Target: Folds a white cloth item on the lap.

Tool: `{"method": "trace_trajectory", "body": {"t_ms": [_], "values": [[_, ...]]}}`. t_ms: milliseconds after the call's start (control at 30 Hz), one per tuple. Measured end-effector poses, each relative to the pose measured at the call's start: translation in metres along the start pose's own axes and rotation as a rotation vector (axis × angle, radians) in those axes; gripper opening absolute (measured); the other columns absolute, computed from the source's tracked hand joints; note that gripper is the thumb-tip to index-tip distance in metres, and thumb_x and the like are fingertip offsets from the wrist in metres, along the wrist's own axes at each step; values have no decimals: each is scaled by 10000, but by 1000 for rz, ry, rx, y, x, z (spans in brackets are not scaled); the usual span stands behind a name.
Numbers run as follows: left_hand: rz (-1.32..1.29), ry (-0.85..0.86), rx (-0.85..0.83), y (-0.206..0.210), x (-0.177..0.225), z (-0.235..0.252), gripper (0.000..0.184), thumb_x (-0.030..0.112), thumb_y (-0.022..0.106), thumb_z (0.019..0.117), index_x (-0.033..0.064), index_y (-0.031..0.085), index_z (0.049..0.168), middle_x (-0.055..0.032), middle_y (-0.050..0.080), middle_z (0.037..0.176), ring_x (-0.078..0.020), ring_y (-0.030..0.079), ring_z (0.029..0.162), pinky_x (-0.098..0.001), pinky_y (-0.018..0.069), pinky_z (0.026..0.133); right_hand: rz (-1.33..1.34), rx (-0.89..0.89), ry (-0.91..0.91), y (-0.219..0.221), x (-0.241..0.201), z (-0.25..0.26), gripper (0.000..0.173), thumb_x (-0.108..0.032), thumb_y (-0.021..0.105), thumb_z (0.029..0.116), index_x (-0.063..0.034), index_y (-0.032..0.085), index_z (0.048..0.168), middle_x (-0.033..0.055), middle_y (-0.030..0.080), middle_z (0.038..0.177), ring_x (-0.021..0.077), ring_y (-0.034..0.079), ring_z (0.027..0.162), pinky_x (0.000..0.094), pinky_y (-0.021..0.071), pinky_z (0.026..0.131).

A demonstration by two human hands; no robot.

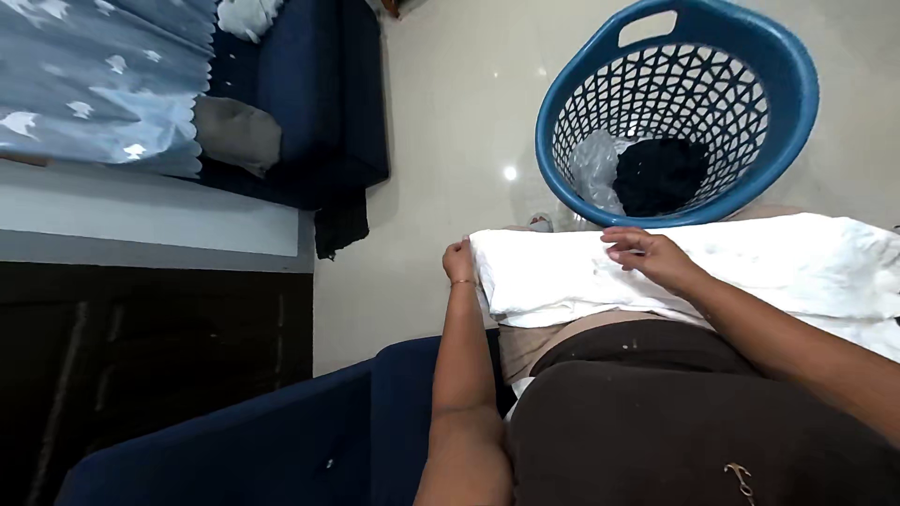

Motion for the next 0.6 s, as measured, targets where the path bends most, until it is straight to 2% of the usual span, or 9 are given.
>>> {"method": "trace_trajectory", "body": {"t_ms": [67, 100, 200, 333, 400, 433, 467, 533, 600], "values": [[-93, -94, -39, 8, -8, 6, 571, 440, 467, 1088, -105, 630, 1142, -238, 622, 992, -279, 584, 843, -434, 501, 789, -127, 115, -99, -34, -2, -7, 290, -99, 623, 1005, 16, 660, 1269, 190, 582, 1417, 267, 668, 1124, 423, 580, 907], [-135, -107, -58, 9, -6, 8, 583, 456, 486, 1078, -104, 643, 1122, -249, 645, 998, -290, 615, 854, -450, 522, 799, -220, 184, -165, -54, -4, -13, 282, -111, 618, 1006, 16, 668, 1253, 203, 597, 1396, 285, 665, 1138, 437, 578, 908], [-219, -56, -145, 15, 7, 7, 452, 344, 569, 1061, -72, 645, 1220, -259, 672, 1169, -319, 663, 1056, -498, 533, 956, -497, 422, -269, -115, -6, -43, 267, -127, 601, 1006, 18, 700, 1207, 242, 615, 1363, 404, 626, 1199, 555, 536, 960], [-326, 84, -33, 4, 25, -1, 330, 207, 594, 1050, -72, 648, 1217, -243, 684, 1117, -293, 666, 1000, -478, 539, 922, -656, 707, -163, -184, 8, -86, 267, -143, 596, 1014, 21, 721, 1184, 277, 626, 1335, 542, 510, 1294, 753, 339, 1052], [-371, 173, 88, -6, 26, 1, 337, 171, 626, 1029, -102, 644, 1226, -287, 644, 1228, -342, 633, 1125, -503, 503, 1000, -599, 782, -60, -203, 35, -99, 313, -200, 616, 1014, 20, 702, 1219, 299, 607, 1341, 555, 498, 1294, 772, 331, 1041], [-438, 197, 82, -6, 23, 1, 392, 143, 611, 1033, -117, 580, 1324, -301, 554, 1392, -357, 562, 1278, -499, 449, 1096, -539, 791, -5, -207, 50, -103, 373, -261, 606, 1027, 18, 683, 1263, 304, 590, 1365, 546, 483, 1320, 755, 322, 1073], [-522, 200, 75, -6, 23, -2, 412, 126, 585, 1045, -109, 539, 1380, -285, 533, 1436, -328, 555, 1303, -470, 447, 1105, -468, 801, 27, -210, 63, -105, 423, -300, 594, 1034, 22, 663, 1298, 316, 577, 1379, 538, 475, 1336, 731, 315, 1100], [-645, 205, 89, -9, 26, -10, 291, 136, 539, 1068, -80, 614, 1250, -195, 690, 1145, -179, 681, 977, -354, 563, 885, -400, 808, 51, -215, 76, -105, 493, -360, 559, 1046, 29, 631, 1341, 326, 557, 1397, 528, 463, 1352, 708, 305, 1120], [-689, 231, 110, -19, 29, -16, 245, 129, 536, 1068, -82, 638, 1140, -146, 705, 957, -121, 676, 796, -309, 582, 768, -412, 783, 85, -219, 84, -101, 541, -421, 514, 1059, 14, 620, 1364, 310, 543, 1428, 521, 444, 1375, 717, 295, 1121]]}}
Point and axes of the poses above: each hand's wrist, its own z-axis towards the middle knuckle, its own y-axis out of the palm, x = y × z, the point moved 10 cm from there along z, towards the middle knuckle
